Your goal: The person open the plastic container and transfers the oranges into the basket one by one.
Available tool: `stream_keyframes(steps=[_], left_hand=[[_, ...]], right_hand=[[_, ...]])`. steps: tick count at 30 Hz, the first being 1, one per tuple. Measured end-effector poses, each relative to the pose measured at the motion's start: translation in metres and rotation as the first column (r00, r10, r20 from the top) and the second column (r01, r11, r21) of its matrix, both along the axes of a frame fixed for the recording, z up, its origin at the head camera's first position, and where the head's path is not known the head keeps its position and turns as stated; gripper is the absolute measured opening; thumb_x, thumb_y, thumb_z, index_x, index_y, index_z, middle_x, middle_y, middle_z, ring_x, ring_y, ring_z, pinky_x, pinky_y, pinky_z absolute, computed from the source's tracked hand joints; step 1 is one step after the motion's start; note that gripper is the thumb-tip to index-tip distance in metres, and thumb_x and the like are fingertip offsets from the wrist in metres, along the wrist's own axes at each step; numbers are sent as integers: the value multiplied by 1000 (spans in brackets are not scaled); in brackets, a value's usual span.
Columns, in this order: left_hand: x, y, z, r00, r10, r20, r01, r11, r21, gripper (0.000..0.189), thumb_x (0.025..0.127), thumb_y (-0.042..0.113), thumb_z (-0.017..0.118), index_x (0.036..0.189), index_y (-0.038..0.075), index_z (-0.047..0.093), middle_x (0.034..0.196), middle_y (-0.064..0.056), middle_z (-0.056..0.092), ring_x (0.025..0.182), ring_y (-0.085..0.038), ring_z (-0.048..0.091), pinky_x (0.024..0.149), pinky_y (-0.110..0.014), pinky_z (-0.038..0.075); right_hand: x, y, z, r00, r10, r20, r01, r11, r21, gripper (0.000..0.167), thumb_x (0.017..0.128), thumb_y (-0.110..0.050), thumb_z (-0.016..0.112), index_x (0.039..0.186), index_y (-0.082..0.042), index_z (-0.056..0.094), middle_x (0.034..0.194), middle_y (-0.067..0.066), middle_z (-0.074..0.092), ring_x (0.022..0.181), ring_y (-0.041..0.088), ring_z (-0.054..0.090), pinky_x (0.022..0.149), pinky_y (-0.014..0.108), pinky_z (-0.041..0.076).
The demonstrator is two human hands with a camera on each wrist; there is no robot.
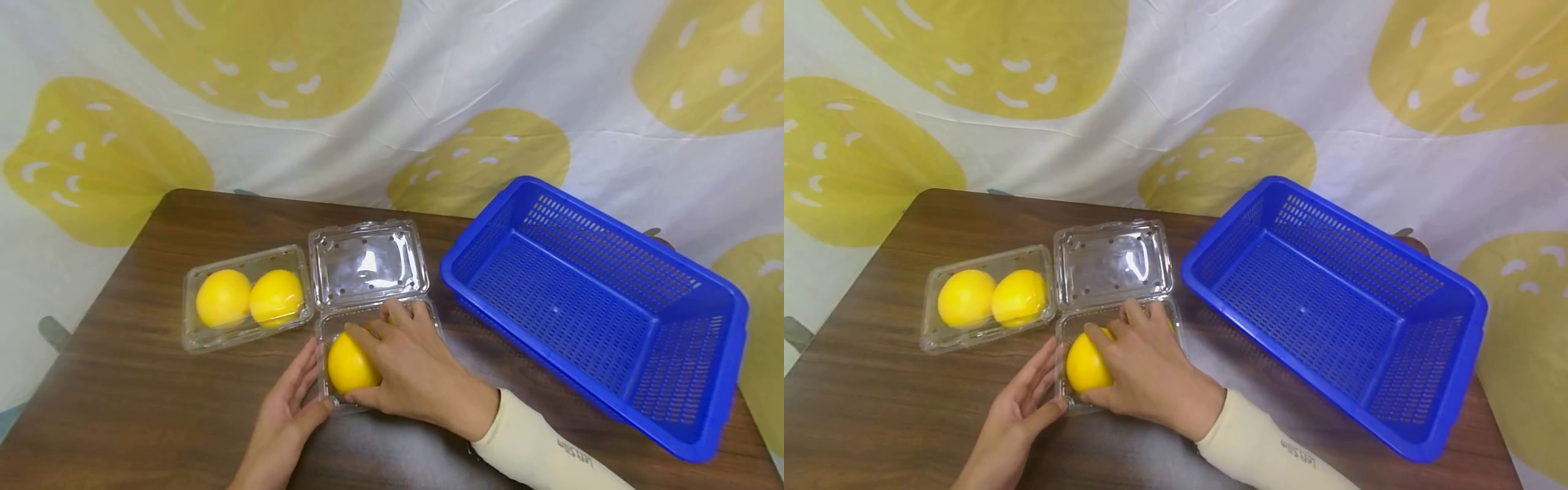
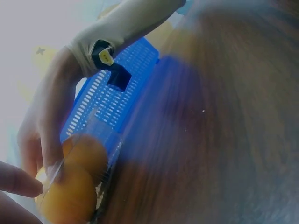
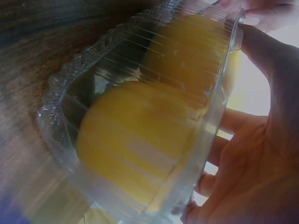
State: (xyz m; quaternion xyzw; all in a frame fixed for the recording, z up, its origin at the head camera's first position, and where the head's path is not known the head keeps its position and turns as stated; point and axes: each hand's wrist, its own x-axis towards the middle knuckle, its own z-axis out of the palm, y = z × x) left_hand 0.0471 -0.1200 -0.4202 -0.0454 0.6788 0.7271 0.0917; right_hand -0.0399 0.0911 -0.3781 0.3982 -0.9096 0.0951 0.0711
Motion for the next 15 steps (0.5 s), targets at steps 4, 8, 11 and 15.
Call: stream_keyframes(steps=[4, 8, 11, 15], left_hand=[[1, 1, -3, 999, 15, -44, -15, 1000, -6, 87, 95, -12, 63, 173, 6, 30, 174, -23, 37, 156, -40, 41, 112, -16, 46], [2, 3, -6, 997, 25, -76, -26, 1000, -9, 83, 95, -12, 62, 172, 6, 34, 175, -21, 37, 155, -37, 43, 113, -18, 47], [3, 3, -7, 997, 32, -74, -33, 999, -12, 78, 96, -11, 63, 169, 5, 40, 176, -17, 37, 155, -24, 45, 113, -18, 47], [3, 4, -8, 997, 35, -74, -36, 999, -12, 75, 97, -10, 63, 168, 4, 43, 176, -14, 38, 151, -10, 48, 114, -18, 47]], right_hand=[[-2, -1, 0, 1000, 3, 9, -3, 1000, 6, 86, 81, -74, 84, 143, -17, 72, 123, -1, 80, 115, 25, 54, 88, 45, 39], [-3, -1, -1, 1000, 3, 13, -3, 1000, 3, 85, 81, -73, 84, 143, -17, 72, 123, -2, 80, 116, 25, 54, 88, 46, 39], [-3, -1, -3, 1000, 4, 17, -4, 1000, -9, 84, 81, -71, 85, 143, -17, 72, 122, -1, 80, 122, 26, 55, 92, 48, 40], [-4, 1, -7, 999, 9, 33, -8, 999, -37, 82, 80, -69, 86, 143, -17, 72, 122, -1, 79, 132, 28, 54, 100, 52, 41]])
